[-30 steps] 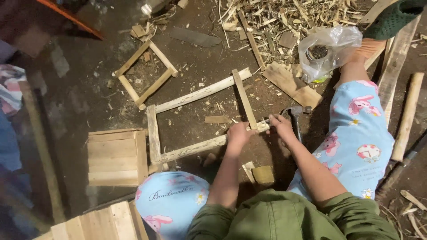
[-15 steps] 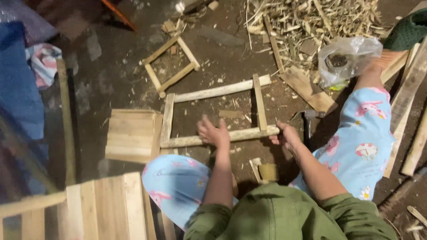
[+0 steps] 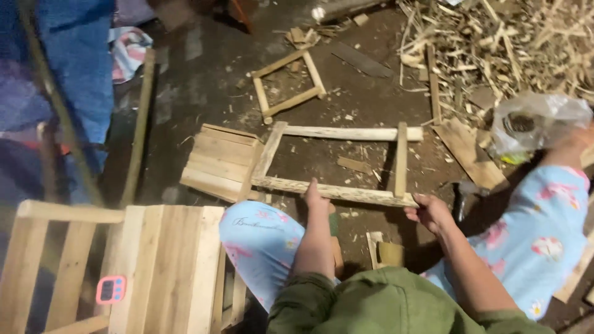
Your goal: The person sits on the floor of a woodworking workshop assembling small wooden frames from sticks and planks. They fit crossbars into rectangular frames, tap joints with a hammer, trim a stick with a machete-style knife, and align planks across the frame rails.
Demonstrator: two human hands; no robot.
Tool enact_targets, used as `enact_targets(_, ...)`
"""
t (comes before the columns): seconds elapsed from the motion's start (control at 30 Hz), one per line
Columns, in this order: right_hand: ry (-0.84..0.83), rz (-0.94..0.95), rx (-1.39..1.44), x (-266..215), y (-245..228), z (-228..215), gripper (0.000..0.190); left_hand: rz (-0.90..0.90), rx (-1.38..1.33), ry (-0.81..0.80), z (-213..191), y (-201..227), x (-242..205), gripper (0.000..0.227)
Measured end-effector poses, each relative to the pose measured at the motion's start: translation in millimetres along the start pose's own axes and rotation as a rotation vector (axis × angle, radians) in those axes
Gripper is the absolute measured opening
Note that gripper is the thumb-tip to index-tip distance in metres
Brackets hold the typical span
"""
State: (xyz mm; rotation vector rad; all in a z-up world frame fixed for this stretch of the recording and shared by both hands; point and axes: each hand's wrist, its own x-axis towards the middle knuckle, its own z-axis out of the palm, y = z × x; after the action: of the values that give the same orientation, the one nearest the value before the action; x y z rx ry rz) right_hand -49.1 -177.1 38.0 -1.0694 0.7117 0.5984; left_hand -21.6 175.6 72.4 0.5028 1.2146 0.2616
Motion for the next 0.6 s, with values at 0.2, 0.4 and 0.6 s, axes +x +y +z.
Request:
enact_targets(0.2, 0.021, -0.183, 0.128, -47, -28, -4, 0.026, 0.113, -0.037, -0.182, 51, 12, -32, 0.083)
enact_targets(0.4, -0.112, -0.434, 0.195, -151, -133, 6, 0.026, 0.094, 0.127, -0.619, 138, 23, -121, 0.061)
enact_targets(0.6, -0.094, -0.487, 0.229, -115, -135, -39, 0.047, 0.115, 0.494, -0.595, 184, 47, -214, 0.053)
